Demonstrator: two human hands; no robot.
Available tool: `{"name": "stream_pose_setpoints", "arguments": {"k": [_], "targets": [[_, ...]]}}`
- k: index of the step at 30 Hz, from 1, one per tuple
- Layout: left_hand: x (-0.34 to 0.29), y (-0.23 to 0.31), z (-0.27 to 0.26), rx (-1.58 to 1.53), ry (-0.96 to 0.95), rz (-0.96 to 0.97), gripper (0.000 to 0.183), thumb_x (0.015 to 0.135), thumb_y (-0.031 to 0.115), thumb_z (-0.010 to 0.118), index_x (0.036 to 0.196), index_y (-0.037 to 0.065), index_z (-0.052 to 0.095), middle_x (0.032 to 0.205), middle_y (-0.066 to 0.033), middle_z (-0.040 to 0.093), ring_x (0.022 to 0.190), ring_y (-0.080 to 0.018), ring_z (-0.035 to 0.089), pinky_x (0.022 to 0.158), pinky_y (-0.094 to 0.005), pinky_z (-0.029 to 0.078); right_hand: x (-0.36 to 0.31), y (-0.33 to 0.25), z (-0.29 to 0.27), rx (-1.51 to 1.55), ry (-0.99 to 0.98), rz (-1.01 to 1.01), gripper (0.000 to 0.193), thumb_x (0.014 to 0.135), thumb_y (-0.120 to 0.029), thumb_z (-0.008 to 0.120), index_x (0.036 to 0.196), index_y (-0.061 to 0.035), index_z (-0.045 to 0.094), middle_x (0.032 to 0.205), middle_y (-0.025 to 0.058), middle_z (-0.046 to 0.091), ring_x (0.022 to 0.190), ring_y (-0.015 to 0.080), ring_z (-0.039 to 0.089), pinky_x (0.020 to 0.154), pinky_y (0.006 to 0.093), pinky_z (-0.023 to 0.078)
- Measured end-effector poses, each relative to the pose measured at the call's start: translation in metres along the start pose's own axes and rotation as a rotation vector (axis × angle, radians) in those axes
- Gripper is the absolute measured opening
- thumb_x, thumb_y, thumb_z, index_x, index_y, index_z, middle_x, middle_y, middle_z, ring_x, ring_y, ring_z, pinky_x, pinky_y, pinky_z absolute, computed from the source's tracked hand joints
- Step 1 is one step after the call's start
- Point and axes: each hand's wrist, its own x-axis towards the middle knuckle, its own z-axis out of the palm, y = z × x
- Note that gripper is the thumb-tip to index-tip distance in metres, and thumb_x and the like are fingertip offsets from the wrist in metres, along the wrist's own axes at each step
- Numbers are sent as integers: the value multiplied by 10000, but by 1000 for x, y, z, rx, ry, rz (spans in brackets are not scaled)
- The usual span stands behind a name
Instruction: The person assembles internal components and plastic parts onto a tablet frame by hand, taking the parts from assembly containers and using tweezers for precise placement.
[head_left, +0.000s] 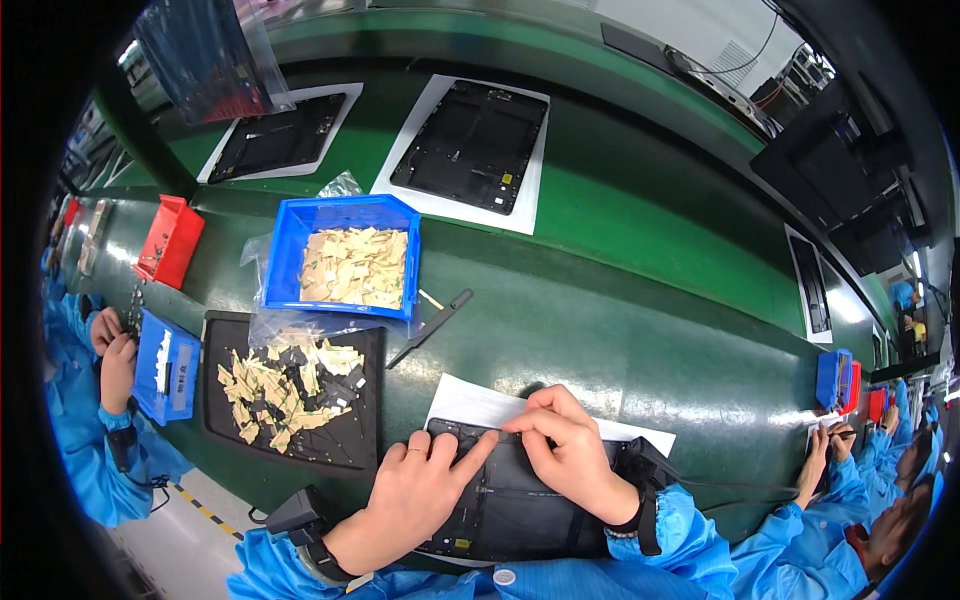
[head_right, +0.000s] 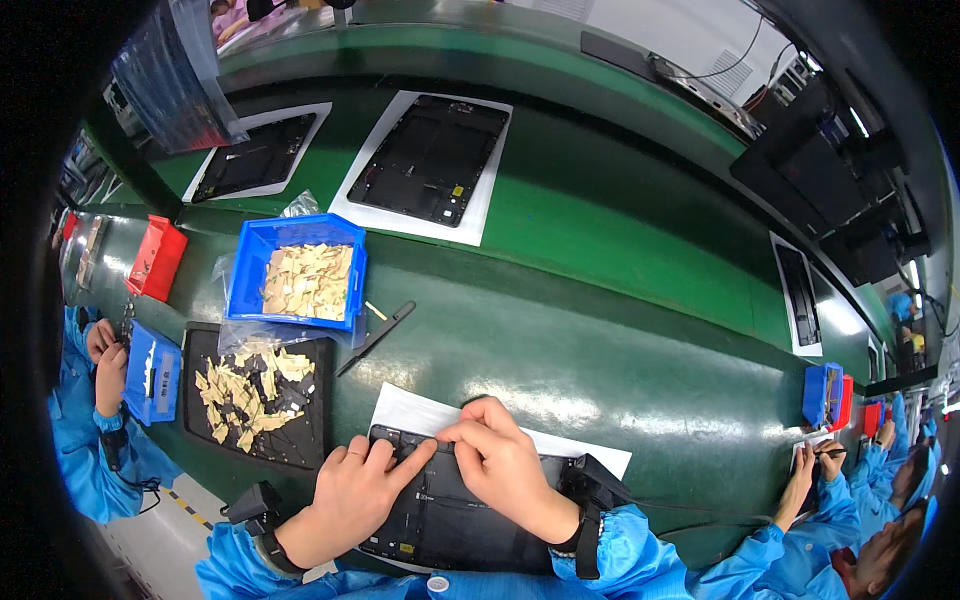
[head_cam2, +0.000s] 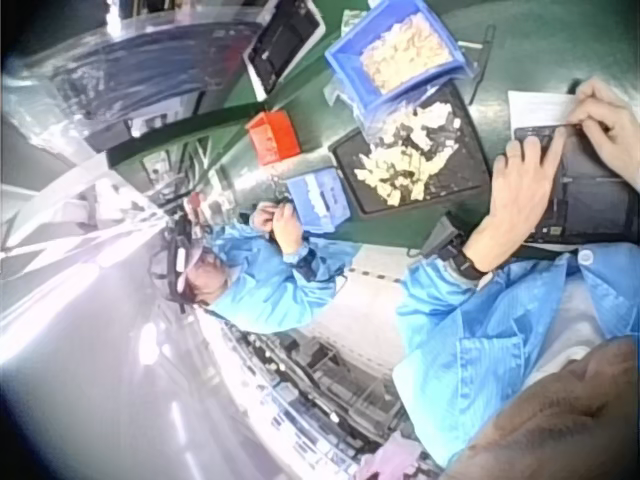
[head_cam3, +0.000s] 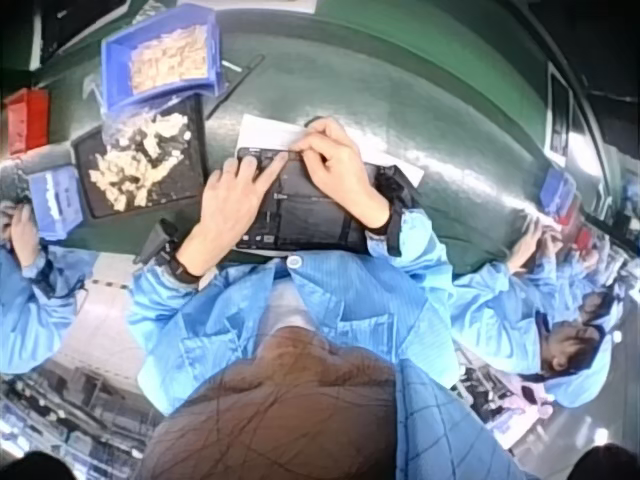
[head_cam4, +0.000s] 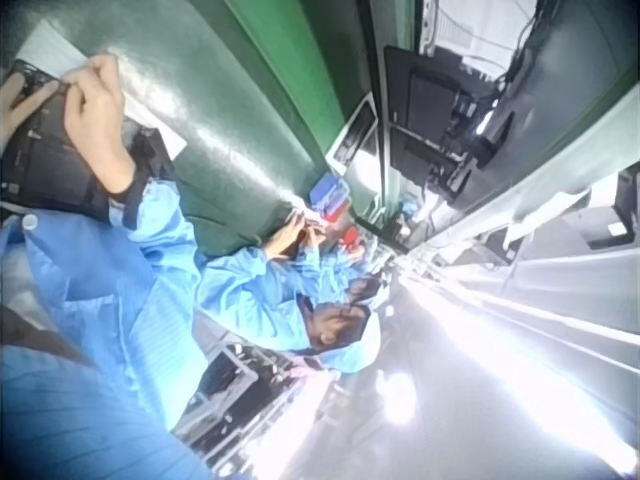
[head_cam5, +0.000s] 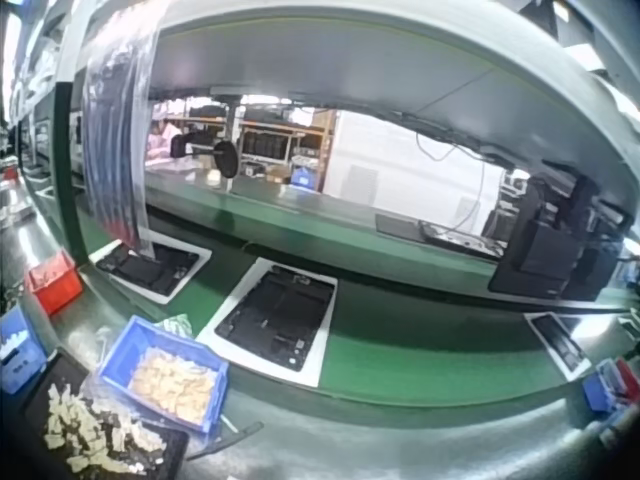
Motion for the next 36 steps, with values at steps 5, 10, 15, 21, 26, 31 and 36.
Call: {"name": "stream_pose_setpoints", "arguments": {"k": [5,10,15,21,26,31,36], "targets": [[-5,2,7,-5,13,-23,533,757,172,590,1290,158,582,808,-30,435,733,-181,493,539,-265,401,-1,2,1,-76,-47,-4,224,772,86,595,904,-52,713,945,87,547,822,198,602,675,282,485],[-14,8,6,75,58,-75,500,751,173,568,1231,34,602,851,-33,487,752,-180,509,541,-248,422,0,-5,1,-100,-75,-5,211,772,83,598,894,-50,707,956,86,556,800,223,619,687,295,500],[-14,2,11,-20,118,-82,475,756,151,584,1209,12,606,838,-43,508,733,-176,530,550,-246,446,6,-11,-4,-209,-82,-25,183,803,2,628,966,-55,689,924,104,589,772,252,631,689,310,514],[-22,2,16,-59,293,-103,327,758,148,617,1055,14,641,877,-39,554,743,-160,551,587,-239,468,28,-14,6,-408,-192,-298,147,811,-137,687,936,-70,652,858,65,600,757,257,634,662,341,530],[-21,5,9,11,355,-104,149,799,194,668,879,70,648,835,-13,575,727,-140,549,552,-245,395,33,-9,14,-452,-256,-333,105,815,-162,691,867,-85,641,862,53,599,768,256,633,640,350,524],[-19,1,11,-2,413,-5,189,752,244,744,836,107,644,885,-16,614,739,-169,559,595,-288,389,43,-2,4,-244,-383,-188,113,835,-180,680,897,-90,650,897,46,612,811,275,634,667,380,515],[-13,-4,12,-17,450,65,150,790,227,702,777,92,641,915,-43,646,787,-171,565,578,-297,378,48,-10,2,-262,-461,-110,116,839,-183,677,900,-89,649,922,48,618,831,286,634,682,400,502]]}}
